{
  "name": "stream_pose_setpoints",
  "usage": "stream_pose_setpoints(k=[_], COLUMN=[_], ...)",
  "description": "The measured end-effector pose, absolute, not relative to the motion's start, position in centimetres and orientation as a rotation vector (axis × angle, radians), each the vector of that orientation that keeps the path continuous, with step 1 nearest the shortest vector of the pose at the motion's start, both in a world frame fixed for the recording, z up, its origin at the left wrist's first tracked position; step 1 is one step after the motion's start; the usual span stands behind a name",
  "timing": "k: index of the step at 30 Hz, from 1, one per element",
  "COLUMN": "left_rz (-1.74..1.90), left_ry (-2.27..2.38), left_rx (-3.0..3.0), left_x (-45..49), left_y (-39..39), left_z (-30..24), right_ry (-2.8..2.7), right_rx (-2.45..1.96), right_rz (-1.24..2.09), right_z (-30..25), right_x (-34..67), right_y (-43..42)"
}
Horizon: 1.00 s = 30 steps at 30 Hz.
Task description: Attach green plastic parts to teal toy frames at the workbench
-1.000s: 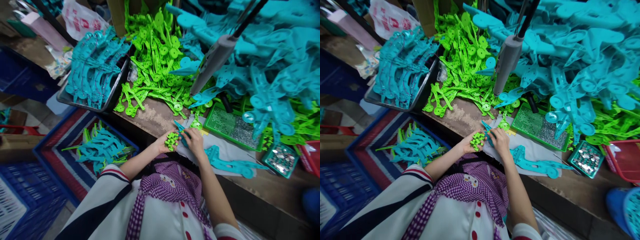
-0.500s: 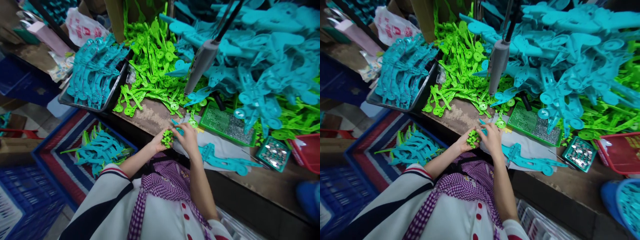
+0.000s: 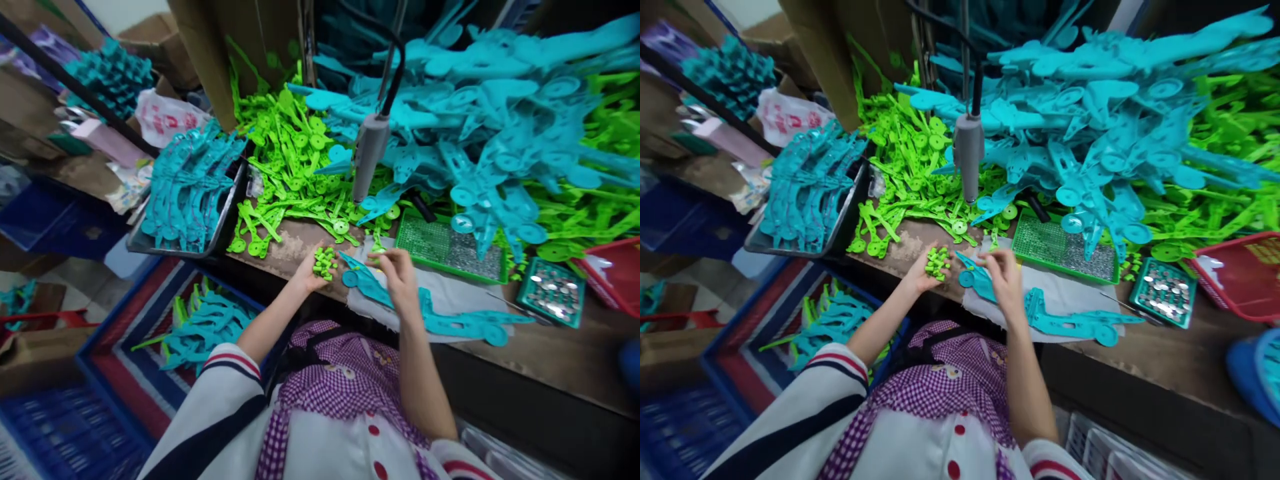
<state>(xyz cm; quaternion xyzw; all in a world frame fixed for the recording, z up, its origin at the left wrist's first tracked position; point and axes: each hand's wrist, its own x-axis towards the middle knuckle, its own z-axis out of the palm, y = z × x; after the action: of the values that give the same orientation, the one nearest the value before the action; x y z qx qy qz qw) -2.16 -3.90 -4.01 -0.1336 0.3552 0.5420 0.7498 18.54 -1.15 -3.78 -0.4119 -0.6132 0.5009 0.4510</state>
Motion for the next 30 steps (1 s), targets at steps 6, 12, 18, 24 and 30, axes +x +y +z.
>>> stream_pose_setpoints(k=[6, 12, 18, 24, 30], left_rz=[1.037, 0.568, 0.495, 0.502, 0.497], left_ry=[0.68, 0.525, 0.497, 0.514, 0.528], left_rx=[-0.288, -0.225, -0.243, -0.232, -0.169], left_x=[1.2, 11.0, 14.6, 14.2, 14.7], left_y=[-3.8, -1.1, 1.7, 2.1, 2.1], left_z=[-2.0, -1.2, -5.5, -7.0, -6.9], right_ry=[-1.251, -0.983, -1.289, -1.439, -1.605], right_rx=[-1.53, -1.663, -1.729, -1.695, -1.7], right_rz=[0.797, 0.555, 0.558, 0.559, 0.543], right_z=[-4.6, -6.3, -9.6, -11.3, -11.0], right_x=[35.5, 44.0, 45.6, 44.9, 45.1], right_y=[-3.9, -4.7, -3.7, -3.7, -3.3])
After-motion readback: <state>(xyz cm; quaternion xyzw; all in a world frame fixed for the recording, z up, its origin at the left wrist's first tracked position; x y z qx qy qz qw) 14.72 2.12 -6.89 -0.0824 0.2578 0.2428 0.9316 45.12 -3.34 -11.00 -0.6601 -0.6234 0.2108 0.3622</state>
